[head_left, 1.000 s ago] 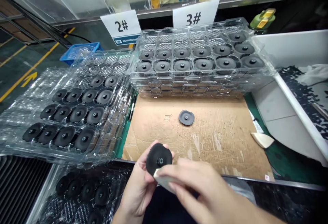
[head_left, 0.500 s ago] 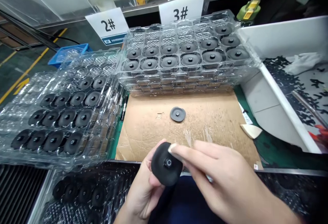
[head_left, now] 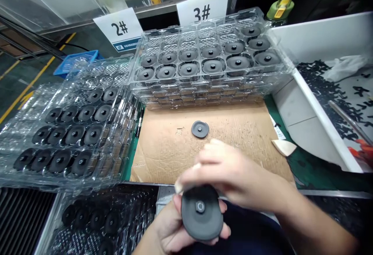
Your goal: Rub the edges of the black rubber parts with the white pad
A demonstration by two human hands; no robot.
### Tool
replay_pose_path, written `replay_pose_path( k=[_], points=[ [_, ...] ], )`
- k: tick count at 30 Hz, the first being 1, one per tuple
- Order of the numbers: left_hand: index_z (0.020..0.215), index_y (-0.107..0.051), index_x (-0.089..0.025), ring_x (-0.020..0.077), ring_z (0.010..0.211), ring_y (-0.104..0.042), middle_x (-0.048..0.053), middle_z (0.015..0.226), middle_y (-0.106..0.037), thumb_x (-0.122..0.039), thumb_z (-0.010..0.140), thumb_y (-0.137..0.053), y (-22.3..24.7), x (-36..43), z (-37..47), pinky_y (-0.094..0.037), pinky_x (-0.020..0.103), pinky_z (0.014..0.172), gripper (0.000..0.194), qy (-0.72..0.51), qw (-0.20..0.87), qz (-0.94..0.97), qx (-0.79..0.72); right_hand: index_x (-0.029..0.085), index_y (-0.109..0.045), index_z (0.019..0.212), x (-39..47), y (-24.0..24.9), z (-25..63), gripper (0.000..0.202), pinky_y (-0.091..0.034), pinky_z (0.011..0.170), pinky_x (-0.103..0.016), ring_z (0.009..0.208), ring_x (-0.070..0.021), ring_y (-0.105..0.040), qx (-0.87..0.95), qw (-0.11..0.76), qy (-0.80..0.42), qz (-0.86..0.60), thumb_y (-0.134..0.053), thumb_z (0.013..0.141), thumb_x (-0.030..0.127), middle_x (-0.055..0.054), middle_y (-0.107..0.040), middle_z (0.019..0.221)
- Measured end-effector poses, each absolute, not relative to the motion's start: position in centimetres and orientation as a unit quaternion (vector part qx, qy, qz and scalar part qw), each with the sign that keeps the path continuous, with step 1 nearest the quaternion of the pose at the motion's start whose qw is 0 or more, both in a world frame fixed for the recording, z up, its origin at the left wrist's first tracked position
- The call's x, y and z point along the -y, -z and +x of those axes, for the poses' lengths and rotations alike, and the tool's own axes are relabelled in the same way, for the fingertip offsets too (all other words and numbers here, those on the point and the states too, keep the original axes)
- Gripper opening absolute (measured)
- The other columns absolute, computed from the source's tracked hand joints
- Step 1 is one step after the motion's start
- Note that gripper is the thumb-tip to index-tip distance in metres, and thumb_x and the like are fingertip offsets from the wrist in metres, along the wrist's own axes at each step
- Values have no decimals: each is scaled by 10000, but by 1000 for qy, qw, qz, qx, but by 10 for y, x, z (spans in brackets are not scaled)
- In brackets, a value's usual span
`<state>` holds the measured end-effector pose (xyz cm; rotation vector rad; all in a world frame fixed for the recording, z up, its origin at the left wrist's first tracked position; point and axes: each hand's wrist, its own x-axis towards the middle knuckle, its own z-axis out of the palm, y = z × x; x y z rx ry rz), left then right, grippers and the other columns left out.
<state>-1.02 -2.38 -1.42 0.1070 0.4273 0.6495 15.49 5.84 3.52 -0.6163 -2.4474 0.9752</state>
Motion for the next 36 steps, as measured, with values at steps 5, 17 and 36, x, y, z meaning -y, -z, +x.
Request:
replay_pose_path(
  k=[5,17,36],
  points=[
    [1098,-584,-215,242,820,-673,78,970,-686,-378,607,-726,7,20,-14,-546,251,629,537,-321,933,-22,-162,280,-569,1108,-58,32,176,299,-439,723,-261,821,-141,-559,802,167,-367,-441,-464,852,166,-9,-623,897],
    [1128,-545,-327,261,1003,-607,66,1153,-613,-370,647,-691,13,17,-30,-523,282,755,505,-383,905,17,-186,201,-505,1214,-18,105,166,365,-453,834,-448,1014,-264,-513,744,216,-283,-566,-424,859,214,-144,-436,1216],
    [1170,-530,-235,212,1039,-582,72,1159,-612,-283,692,-671,7,16,-23,-461,292,892,500,-517,769,54,-372,195,-473,1195,-17,-14,132,347,-430,805,-345,933,-187,-551,738,402,-293,-455,-464,849,164,-67,-604,1069]
  ],
)
